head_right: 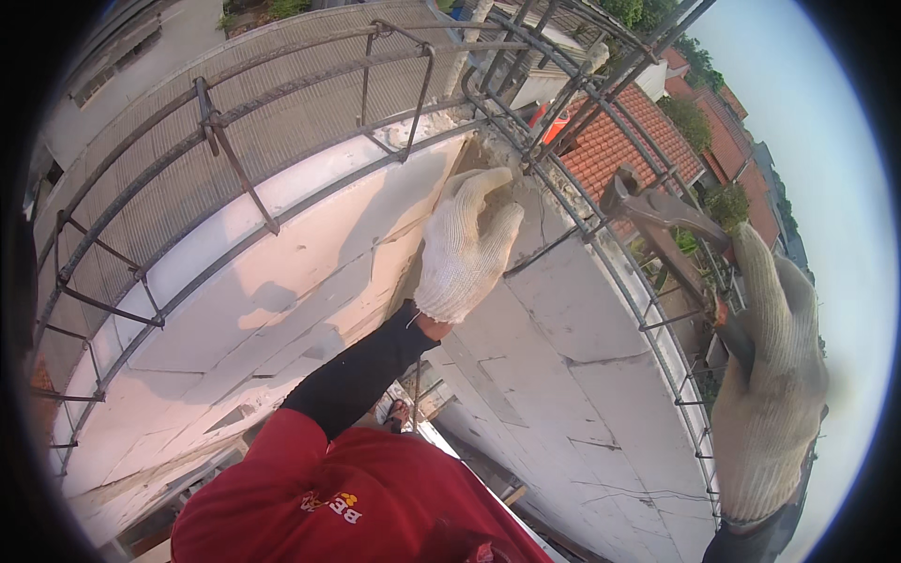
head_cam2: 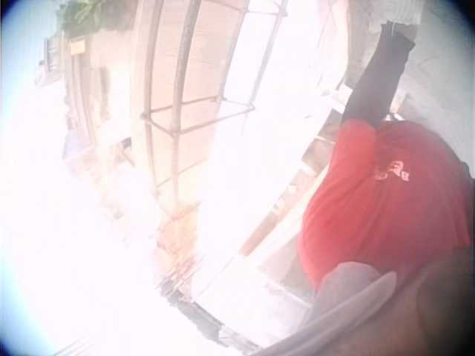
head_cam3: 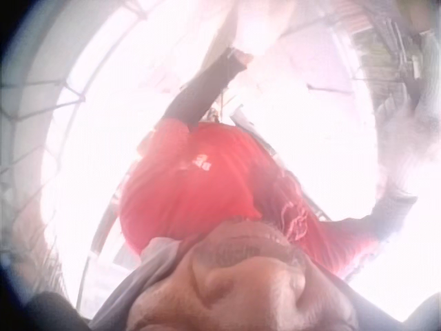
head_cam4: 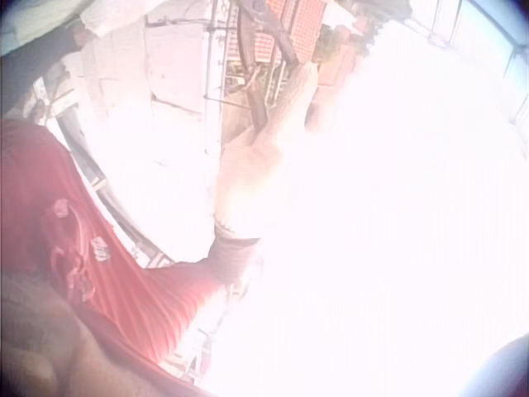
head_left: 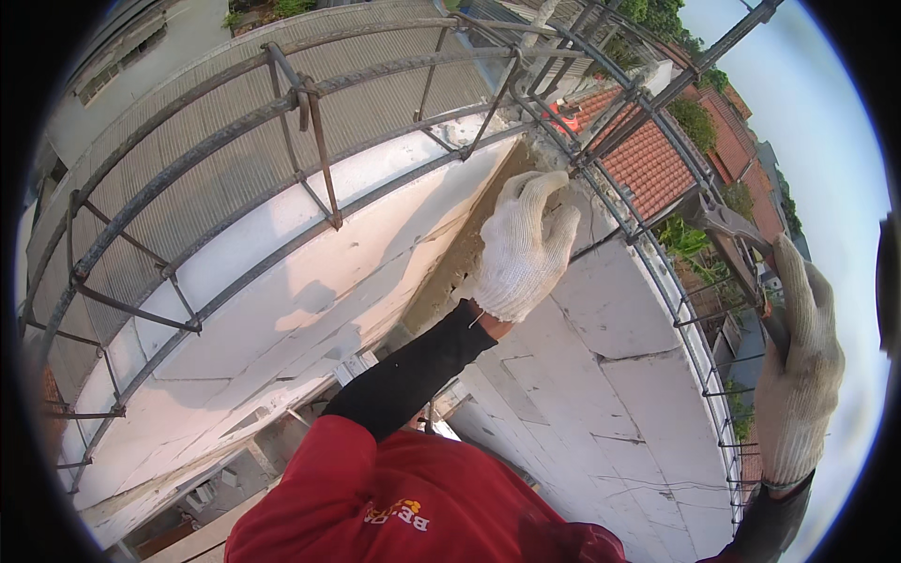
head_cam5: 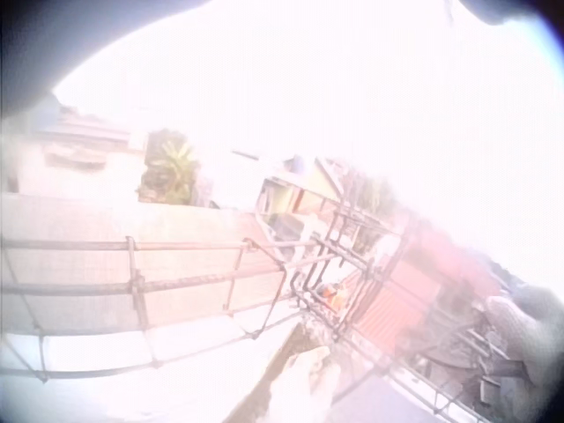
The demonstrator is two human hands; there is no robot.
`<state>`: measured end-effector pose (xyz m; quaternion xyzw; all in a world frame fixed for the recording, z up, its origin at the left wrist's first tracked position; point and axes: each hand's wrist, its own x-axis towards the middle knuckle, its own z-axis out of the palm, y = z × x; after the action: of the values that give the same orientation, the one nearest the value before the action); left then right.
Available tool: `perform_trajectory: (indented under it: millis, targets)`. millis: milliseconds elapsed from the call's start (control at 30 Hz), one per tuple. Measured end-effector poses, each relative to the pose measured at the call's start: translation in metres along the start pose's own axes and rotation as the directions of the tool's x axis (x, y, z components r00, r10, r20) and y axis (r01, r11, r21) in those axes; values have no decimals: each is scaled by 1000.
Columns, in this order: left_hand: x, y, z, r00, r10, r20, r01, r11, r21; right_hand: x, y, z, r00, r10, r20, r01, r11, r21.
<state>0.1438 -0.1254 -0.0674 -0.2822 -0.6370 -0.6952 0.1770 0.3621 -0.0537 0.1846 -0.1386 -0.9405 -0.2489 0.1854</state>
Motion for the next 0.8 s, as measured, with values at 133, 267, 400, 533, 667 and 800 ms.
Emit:
perform_trajectory:
  millis: [133,267,400,533,667,800]
  targets:
    - [0,-3,16,921,-358,157,390,848,-358,57,-29,4,962,-218,-167,120,881,-458]
    - [15,17,23,738,-534,412,667,488,-563,117,-75,28,923,-369,-113,223,749,-624]
    - [16,25,28,747,-463,478,626,244,-741,144,-106,43,905,-424,-28,272,628,-729]
    - [28,35,20,801,-368,472,568,220,-793,151,-115,50,935,-355,1,260,683,-683]
    - [32,43,22,825,-361,436,539,264,-800,152,-122,63,948,-316,46,255,663,-704]
    - [30,39,28,835,-337,436,527,255,-811,156,-127,63,945,-320,64,267,644,-717]
